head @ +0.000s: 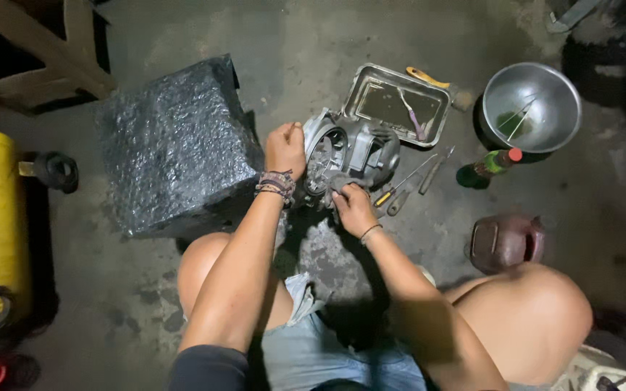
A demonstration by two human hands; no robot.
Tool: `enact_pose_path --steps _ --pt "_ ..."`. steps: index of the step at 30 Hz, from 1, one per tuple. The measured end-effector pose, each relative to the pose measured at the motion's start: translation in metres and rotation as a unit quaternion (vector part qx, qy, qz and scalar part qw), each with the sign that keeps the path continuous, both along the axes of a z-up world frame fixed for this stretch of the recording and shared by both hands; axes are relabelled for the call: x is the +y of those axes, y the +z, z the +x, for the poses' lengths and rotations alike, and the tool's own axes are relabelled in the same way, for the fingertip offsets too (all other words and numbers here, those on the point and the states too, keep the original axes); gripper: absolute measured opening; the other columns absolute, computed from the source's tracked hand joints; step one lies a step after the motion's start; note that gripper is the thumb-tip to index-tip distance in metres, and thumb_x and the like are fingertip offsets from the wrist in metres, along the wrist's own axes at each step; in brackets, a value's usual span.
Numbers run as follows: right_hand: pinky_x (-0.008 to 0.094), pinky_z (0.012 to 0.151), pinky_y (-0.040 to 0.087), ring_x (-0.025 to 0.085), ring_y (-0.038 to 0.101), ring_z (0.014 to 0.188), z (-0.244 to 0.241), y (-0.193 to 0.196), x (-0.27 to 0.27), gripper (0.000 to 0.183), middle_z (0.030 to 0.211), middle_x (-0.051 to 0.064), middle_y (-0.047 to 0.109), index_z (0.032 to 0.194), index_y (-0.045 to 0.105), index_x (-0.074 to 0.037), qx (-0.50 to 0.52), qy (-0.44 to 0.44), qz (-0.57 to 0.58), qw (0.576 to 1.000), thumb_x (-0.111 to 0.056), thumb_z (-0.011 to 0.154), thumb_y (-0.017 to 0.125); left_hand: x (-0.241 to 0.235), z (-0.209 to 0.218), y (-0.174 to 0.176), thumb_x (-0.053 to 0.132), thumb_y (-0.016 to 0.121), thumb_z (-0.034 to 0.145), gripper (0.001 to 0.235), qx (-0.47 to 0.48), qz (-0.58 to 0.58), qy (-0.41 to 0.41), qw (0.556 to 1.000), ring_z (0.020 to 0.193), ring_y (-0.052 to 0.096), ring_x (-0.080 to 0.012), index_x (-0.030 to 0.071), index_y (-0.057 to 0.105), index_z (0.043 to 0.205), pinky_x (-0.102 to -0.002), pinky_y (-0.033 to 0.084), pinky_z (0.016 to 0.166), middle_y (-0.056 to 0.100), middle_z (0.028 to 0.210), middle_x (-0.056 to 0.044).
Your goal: The person sits on the floor and cleans a disassembled engine casing using a rag. They wipe the exterior and interior surfaces of the metal part, focusing on the circular opening and surrounding areas.
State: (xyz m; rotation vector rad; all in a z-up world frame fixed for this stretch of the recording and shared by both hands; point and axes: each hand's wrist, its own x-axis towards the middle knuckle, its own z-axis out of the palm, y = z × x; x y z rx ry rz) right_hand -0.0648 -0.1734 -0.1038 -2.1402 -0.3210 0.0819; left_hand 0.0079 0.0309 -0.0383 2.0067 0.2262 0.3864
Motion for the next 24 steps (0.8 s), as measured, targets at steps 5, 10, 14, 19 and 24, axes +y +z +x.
enact_pose_path --steps 5,10,14,19,24 --pt "0.05 0.071 0.048 0.044 0.066 0.084 0.025 0.02 0.013 0.029 0.073 0.028 0.06 0.075 0.063 0.004 0.074 -0.027 0.034 0.996 -0.02 0.09 0.07 -0.005 -0.003 0.006 0.03 0.052 0.099 0.039 -0.002 -0.011 0.001 1.0 0.089 0.069 -0.0435 -0.002 0.072 0.087 -0.049 0.053 0.078 0.067 0.084 -0.028" --pt "0.049 0.079 0.055 0.042 0.072 0.093 0.062 -0.009 -0.004 0.027 0.082 0.021 0.072 0.084 0.073 0.001 0.178 0.001 -0.064 0.982 -0.025 0.088 0.064 -0.009 -0.009 0.023 0.032 0.051 0.099 0.042 0.002 0.008 -0.012 1.0 0.092 0.067 -0.0485 -0.001 0.072 0.087 -0.056 0.049 0.079 0.069 0.087 -0.028" --pt "0.049 0.076 0.056 0.041 0.073 0.089 0.018 0.085 -0.002 0.027 0.078 0.022 0.072 0.085 0.076 0.002 0.181 -0.024 -0.071 0.981 -0.023 0.087 0.066 -0.009 -0.009 0.022 0.029 0.051 0.1 0.04 -0.012 -0.002 -0.015 1.0 0.093 0.066 -0.0499 -0.003 0.069 0.084 -0.056 0.05 0.08 0.067 0.086 -0.03" --pt "0.027 0.062 0.048 0.014 0.059 0.066 0.0 0.002 0.011 0.015 0.063 0.0 0.062 0.074 0.067 -0.004 0.122 -0.041 0.191 0.973 -0.008 0.089 0.07 -0.007 -0.004 0.008 0.031 0.053 0.099 0.04 -0.014 -0.012 -0.007 1.0 0.093 0.066 -0.0486 -0.001 0.069 0.082 -0.054 0.051 0.081 0.067 0.084 -0.029" --pt "0.051 0.073 0.058 0.039 0.067 0.091 -0.012 0.001 -0.004 0.018 0.082 0.015 0.064 0.081 0.061 -0.011 -0.047 0.097 -0.221 0.969 -0.025 0.093 0.059 -0.007 -0.012 0.023 0.028 0.052 0.098 0.04 -0.017 0.01 0.0 1.0 0.09 0.066 -0.0498 -0.003 0.068 0.079 -0.055 0.051 0.078 0.067 0.081 -0.029"
